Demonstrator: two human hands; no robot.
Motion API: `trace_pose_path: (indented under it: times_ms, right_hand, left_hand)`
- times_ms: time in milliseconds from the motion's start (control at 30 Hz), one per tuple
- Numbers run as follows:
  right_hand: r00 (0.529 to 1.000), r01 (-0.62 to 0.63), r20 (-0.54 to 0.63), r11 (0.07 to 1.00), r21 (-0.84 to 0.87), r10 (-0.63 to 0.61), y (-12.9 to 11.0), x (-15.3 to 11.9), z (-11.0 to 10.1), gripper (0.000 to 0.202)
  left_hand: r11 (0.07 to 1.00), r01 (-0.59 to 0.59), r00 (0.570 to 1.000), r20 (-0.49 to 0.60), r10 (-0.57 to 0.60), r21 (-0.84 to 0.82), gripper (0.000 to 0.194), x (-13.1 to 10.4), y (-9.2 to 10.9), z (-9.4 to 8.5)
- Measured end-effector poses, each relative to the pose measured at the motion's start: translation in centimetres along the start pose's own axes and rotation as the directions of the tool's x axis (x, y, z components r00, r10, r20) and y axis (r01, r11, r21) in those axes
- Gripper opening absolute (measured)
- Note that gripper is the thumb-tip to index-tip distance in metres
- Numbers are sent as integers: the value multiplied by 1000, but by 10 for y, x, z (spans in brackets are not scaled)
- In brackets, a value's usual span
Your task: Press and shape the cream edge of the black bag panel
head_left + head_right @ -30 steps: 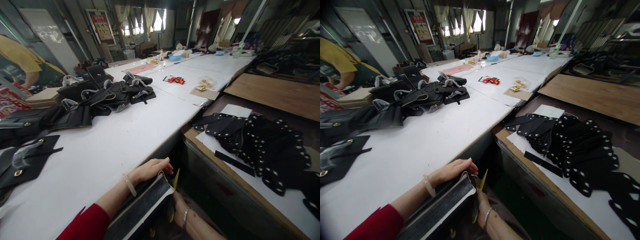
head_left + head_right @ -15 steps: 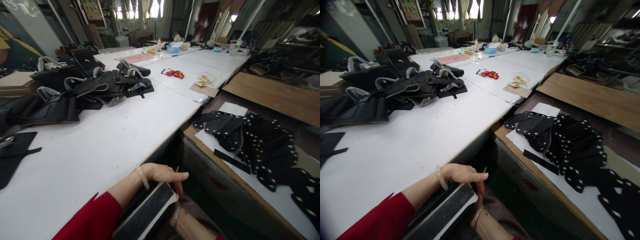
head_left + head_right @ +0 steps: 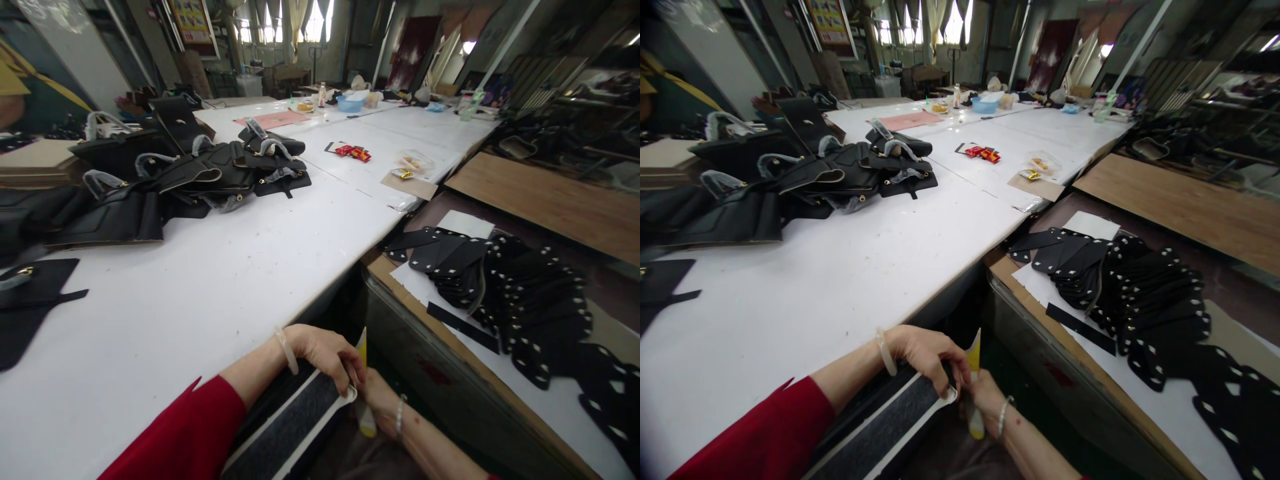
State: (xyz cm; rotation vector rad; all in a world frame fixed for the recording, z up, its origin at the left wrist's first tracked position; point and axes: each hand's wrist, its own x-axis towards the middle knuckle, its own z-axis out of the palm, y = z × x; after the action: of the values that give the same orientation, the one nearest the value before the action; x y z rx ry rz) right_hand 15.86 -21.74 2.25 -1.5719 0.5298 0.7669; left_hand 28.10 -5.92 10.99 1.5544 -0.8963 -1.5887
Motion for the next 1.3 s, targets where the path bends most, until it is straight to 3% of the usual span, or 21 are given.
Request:
trace_pose_path:
  times_ms: [67,167,233,333,433,533,700,967,1300]
  right_hand:
    - [1000,6,-6,997,-81,-7,-5,-7,-38,24]
    - [999,5,54,983,-183,5,-24,-39,-93,44]
    - [980,-25,187,976,-215,67,-43,-65,-109,29]
    - [892,-73,415,962,-262,181,-65,-91,-98,25]
    - [855,-88,448,926,-367,259,-72,-91,-69,28]
    - [862,-67,445,924,-375,243,-69,-81,-52,30]
    - [877,-79,414,923,-376,244,-68,-76,-45,27]
    - [858,-67,458,934,-352,234,-75,-75,-40,44]
    - [864,-92,432,924,-372,260,-77,-77,-32,38]
  left_hand:
    - [999,1,1000,15,-1,-37,48,2,-2,0]
    - [997,14,999,30,-12,-81,57,4,-6,0]
    - [994,22,999,34,-19,-105,69,5,-7,0]
    - [991,30,999,24,-27,-128,88,5,-7,1]
    - [989,33,999,2,-33,-145,103,2,-5,3]
    - [993,66,996,-48,-71,-99,109,-4,0,3]
    - [992,98,985,-152,-85,84,104,-10,9,1]
    - [996,48,984,-173,-35,71,101,-6,-2,2]
    - [999,41,987,-159,-35,36,100,-9,1,1]
